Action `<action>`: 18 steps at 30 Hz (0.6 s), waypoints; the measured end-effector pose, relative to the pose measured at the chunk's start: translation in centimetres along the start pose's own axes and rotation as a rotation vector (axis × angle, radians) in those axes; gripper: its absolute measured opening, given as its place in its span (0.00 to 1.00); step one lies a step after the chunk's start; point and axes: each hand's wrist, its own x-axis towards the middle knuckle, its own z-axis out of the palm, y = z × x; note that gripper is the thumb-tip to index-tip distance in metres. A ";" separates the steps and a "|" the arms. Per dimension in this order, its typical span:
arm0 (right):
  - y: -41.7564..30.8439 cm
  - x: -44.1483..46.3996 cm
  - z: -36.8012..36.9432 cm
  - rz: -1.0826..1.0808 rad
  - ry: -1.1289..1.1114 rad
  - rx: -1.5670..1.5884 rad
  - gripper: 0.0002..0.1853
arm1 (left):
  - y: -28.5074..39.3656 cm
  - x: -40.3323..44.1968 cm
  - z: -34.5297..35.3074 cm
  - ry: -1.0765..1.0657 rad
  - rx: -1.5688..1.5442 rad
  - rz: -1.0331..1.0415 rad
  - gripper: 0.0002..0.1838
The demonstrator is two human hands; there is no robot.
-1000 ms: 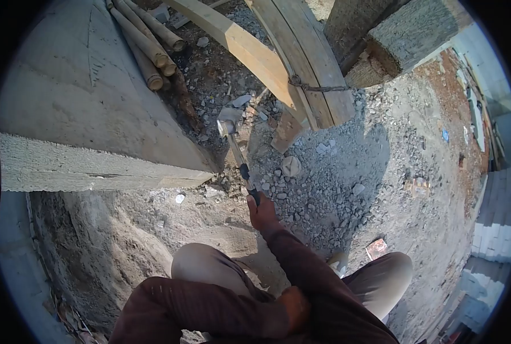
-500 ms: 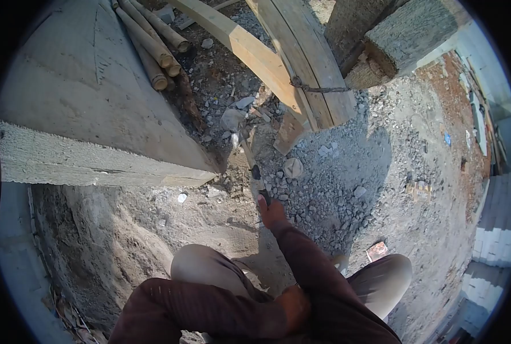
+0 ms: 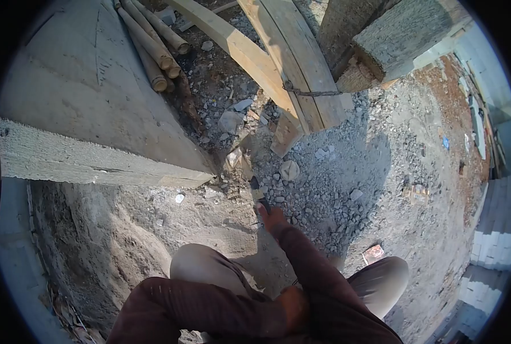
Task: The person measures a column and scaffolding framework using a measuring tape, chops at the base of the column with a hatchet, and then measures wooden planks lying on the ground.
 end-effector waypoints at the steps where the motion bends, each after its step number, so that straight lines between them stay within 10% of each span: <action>1: 0.3 -1.4 0.0 0.041 -0.107 -0.008 0.32 | 0.1 0.2 0.7 0.019 0.011 0.005 0.13; 3: -0.3 -4.2 -1.2 0.121 -0.319 -0.034 0.32 | 0.3 0.8 1.6 0.064 0.032 0.016 0.14; 14: -7.0 -0.1 -3.3 -0.426 0.278 0.230 0.29 | 0.1 0.3 1.1 0.069 0.008 -0.016 0.13; 18: -1.4 -0.6 -1.7 -0.006 -0.195 -0.104 0.32 | -0.5 -0.2 -1.2 -0.196 -0.133 -0.040 0.19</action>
